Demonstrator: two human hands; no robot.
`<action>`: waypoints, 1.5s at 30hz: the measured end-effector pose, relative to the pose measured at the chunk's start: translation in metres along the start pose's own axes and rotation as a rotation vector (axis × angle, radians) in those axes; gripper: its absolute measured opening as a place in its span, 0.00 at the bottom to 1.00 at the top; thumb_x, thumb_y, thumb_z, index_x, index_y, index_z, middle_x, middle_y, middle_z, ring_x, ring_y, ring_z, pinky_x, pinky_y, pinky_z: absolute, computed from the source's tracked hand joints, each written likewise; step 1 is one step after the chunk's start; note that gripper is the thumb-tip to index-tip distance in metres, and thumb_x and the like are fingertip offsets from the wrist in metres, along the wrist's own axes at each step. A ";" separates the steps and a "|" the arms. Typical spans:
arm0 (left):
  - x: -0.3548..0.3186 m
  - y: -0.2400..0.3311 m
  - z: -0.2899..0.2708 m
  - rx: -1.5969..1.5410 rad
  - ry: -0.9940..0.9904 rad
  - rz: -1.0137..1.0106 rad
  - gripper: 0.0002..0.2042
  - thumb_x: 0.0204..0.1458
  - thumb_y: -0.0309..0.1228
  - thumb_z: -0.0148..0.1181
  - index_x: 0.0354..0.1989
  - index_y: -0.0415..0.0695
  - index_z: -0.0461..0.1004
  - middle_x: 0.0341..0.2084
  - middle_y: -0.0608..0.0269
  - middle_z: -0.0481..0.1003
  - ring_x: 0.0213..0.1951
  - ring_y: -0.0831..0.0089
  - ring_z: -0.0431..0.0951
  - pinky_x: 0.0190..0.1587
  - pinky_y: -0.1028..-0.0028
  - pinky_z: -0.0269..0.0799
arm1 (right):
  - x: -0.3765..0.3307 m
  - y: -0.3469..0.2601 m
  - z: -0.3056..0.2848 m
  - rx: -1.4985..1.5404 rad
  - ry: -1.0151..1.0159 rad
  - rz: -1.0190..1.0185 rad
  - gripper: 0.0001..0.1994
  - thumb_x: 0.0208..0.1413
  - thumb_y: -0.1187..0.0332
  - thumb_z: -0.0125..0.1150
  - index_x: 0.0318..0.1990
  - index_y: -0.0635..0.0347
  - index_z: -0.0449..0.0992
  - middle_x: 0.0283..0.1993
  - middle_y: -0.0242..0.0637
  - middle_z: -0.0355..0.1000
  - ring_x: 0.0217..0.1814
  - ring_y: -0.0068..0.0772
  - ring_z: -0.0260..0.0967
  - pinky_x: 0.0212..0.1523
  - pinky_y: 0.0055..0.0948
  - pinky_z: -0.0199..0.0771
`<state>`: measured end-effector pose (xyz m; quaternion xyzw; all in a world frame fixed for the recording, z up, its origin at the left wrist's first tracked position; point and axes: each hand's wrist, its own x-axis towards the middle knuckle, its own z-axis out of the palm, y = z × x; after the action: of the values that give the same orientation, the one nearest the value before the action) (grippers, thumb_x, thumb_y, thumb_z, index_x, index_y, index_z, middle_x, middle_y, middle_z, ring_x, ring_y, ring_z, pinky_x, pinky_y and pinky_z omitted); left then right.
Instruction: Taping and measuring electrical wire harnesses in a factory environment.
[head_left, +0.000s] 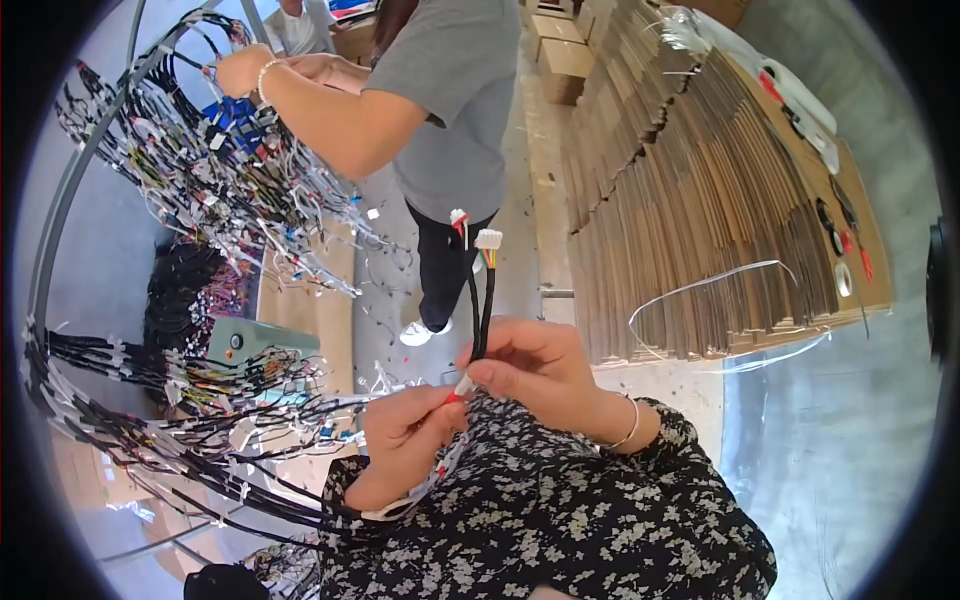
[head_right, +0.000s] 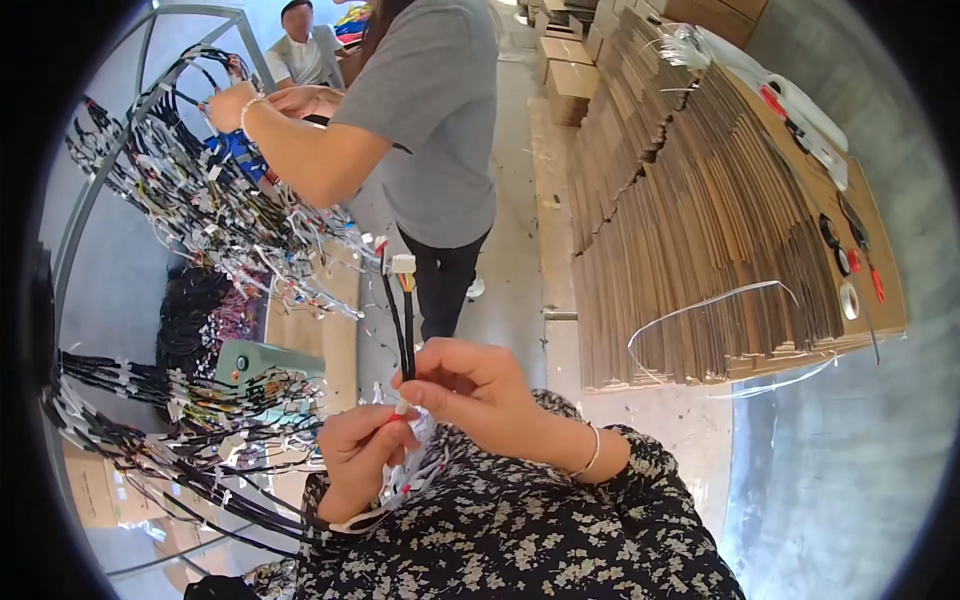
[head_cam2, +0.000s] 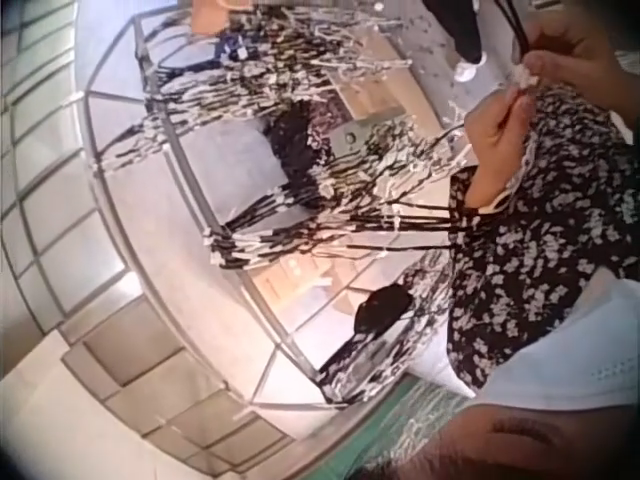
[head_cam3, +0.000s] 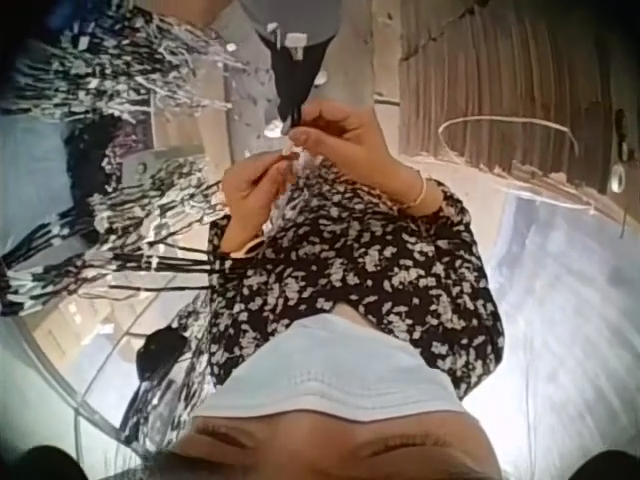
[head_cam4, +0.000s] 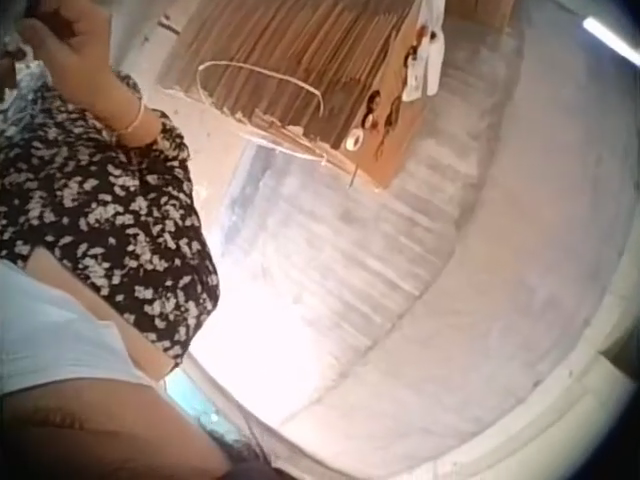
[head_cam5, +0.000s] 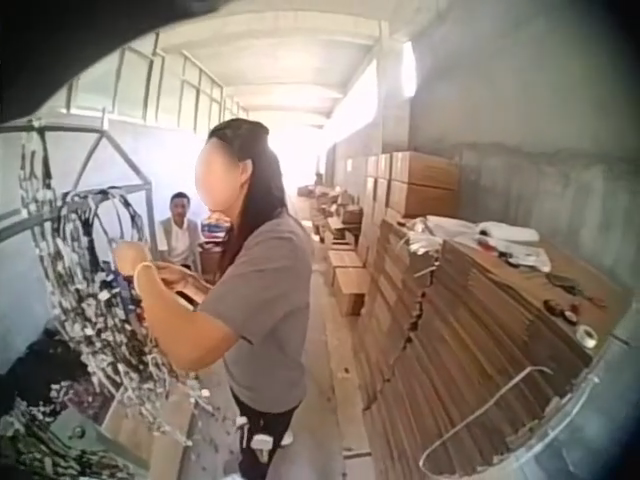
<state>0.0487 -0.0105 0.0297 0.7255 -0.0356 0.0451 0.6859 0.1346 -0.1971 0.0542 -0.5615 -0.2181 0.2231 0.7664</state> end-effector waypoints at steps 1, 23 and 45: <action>-0.004 0.004 -0.002 -0.194 -0.047 -0.162 0.07 0.58 0.24 0.62 0.43 0.36 0.80 0.23 0.62 0.79 0.19 0.82 0.71 0.21 0.83 0.62 | -0.001 0.000 0.003 0.035 -0.025 -0.011 0.06 0.62 0.74 0.61 0.41 0.69 0.75 0.39 0.31 0.74 0.38 0.15 0.71 0.36 0.17 0.71; 0.012 -0.040 0.008 0.007 0.112 0.011 0.10 0.65 0.26 0.53 0.39 0.35 0.80 0.22 0.58 0.77 0.15 0.78 0.66 0.20 0.75 0.63 | -0.182 -0.290 -0.445 -1.610 1.352 -0.112 0.16 0.58 0.58 0.60 0.43 0.61 0.81 0.35 0.47 0.79 0.37 0.44 0.78 0.40 0.38 0.75; 0.010 -0.042 -0.041 0.208 -0.167 0.078 0.16 0.68 0.32 0.49 0.57 0.34 0.72 0.42 0.55 0.79 0.27 0.78 0.74 0.28 0.77 0.69 | -0.013 -0.260 -0.471 -2.217 1.366 0.334 0.12 0.58 0.67 0.52 0.43 0.52 0.82 0.38 0.36 0.79 0.48 0.39 0.76 0.47 0.48 0.69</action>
<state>0.0629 0.0328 -0.0083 0.7920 -0.1160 0.0145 0.5992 0.4250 -0.6339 0.1727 -0.9082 0.2167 -0.3093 -0.1803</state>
